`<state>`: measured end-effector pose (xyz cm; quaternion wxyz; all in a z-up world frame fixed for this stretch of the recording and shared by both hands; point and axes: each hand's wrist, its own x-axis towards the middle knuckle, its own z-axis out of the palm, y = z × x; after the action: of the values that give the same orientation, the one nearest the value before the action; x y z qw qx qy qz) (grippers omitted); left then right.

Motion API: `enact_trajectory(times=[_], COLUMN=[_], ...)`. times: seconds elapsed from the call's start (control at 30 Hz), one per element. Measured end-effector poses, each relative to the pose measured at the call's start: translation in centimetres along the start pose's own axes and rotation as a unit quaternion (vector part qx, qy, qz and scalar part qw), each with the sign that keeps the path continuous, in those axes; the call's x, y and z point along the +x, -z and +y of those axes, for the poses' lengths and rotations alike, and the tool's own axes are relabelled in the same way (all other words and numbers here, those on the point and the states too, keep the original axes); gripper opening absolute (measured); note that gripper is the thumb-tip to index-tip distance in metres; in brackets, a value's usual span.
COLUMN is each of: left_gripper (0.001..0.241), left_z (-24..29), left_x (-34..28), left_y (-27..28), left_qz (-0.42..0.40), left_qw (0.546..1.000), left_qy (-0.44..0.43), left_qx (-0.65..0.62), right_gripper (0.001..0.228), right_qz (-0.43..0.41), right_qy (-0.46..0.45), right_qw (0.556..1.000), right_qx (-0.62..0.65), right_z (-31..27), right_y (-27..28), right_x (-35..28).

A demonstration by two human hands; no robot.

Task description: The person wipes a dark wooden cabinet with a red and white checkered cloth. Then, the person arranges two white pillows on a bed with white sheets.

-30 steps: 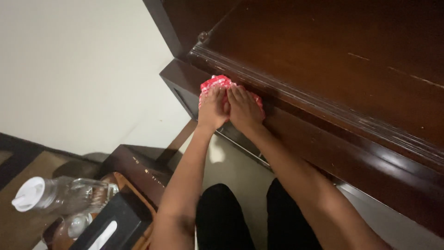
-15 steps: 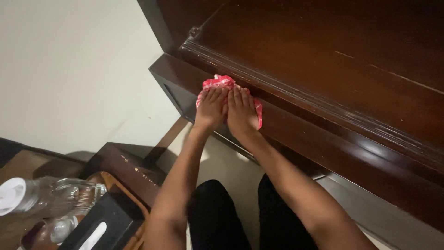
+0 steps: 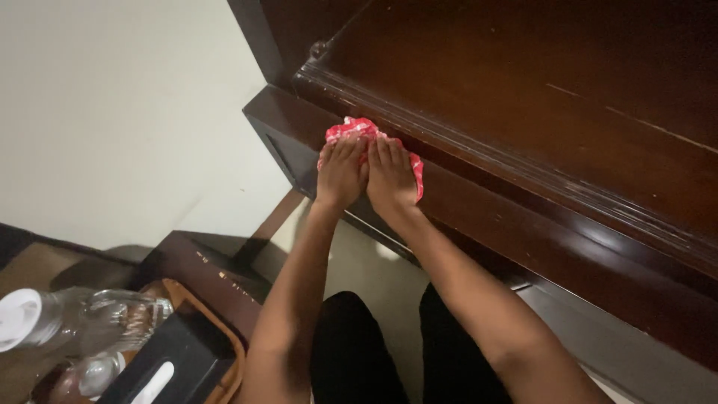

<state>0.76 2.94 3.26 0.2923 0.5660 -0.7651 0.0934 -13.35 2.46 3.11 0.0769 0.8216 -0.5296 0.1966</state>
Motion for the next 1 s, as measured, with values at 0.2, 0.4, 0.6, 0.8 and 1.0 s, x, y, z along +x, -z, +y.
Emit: enact_trajectory(times=[0.2,0.4,0.6,0.8,1.0], left_gripper=[0.053,0.055,0.055,0.047,0.04], left_z=[0.5,-0.2,1.8,8.5,14.2], left_x=[-0.7,-0.7,-0.4,-0.4,-1.7], left_y=[-0.3,-0.8,0.5,0.8,-1.0], left_qz=[0.011,-0.005,0.028,0.03,0.086], left_qw=[1.0,1.0,0.997,0.997,0.989], left_qy=[-0.019,-0.025,-0.068,-0.068,-0.109], left_qx=[0.02,-0.003,-0.031,-0.03,-0.058], right_gripper=[0.056,0.058,0.054,0.053,0.053], right_qz=[0.055,0.087,0.063,0.07,0.089], right_qy=[-0.002,0.011,-0.027,-0.083,-0.091], right_qw=[0.998,0.996,0.996,0.991,0.992], right_qx=[0.044,0.03,0.059,0.073,0.024], right_z=[0.4,0.0,0.4,2.6,6.1], right_y=[-0.4,0.5,1.4,6.3,9.0], right_x=[-1.2,-1.6,-2.4,-7.0,-11.5])
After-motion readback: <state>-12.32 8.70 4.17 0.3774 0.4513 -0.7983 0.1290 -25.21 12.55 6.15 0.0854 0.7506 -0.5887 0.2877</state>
